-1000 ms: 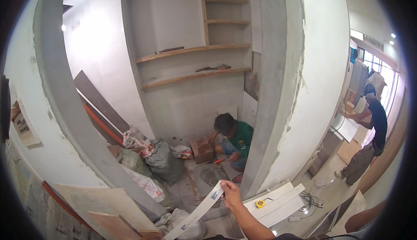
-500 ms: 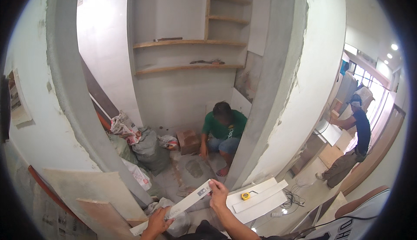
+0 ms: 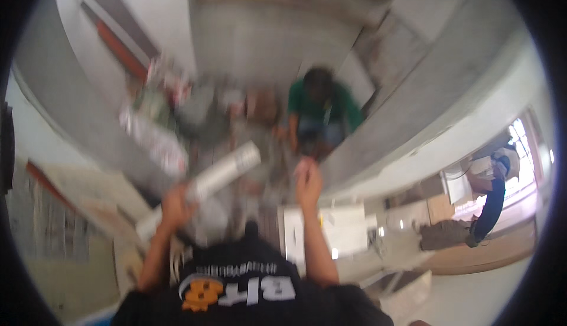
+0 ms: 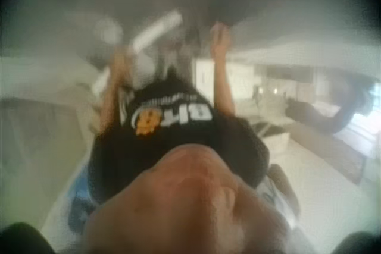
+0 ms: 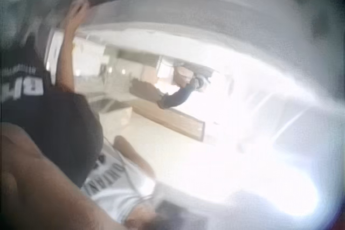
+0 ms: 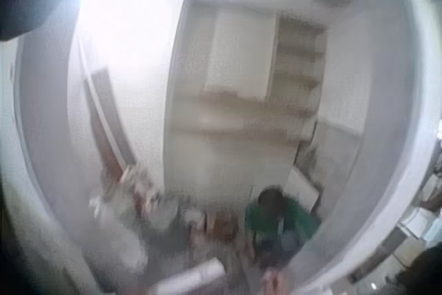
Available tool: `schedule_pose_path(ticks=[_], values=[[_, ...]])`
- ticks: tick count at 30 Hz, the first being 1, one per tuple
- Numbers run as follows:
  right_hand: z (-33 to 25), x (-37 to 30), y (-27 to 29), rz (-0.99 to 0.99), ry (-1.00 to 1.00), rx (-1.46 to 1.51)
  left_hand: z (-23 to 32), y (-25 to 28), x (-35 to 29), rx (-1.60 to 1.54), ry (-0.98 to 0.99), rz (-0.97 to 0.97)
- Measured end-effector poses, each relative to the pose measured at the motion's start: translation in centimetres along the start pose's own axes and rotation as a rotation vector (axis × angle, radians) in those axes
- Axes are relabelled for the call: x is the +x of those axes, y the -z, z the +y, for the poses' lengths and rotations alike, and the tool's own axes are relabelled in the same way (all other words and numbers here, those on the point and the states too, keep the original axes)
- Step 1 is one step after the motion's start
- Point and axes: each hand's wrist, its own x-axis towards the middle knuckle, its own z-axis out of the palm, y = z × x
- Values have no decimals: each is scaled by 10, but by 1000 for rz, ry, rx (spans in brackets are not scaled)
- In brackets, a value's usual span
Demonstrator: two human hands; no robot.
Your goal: The person applies white edge banding to wooden furniture parts, peels the backing, and presses the strip onto the edges. They wipe the surface with a cloth and use a sanding block to smooth the applied banding. The person then fits a finished edge piece into a wall cabinet.
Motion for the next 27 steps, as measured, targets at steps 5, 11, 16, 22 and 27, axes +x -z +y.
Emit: schedule_pose_path(ticks=[5,11,16,22,27], values=[[35,43,25,-158,-295,-33,-33,1,47,-40,161,179],[52,65,38,-362,-334,-209,-55,-29,57,-199,490,-17],[75,72,43,-469,-98,-327,-67,-55,65,-88,465,-93],[87,73,47,-637,-170,-254,-73,-64,90,-382,620,-237],[97,70,35,-596,-286,-162,-53,-67,114,-571,565,-73]])
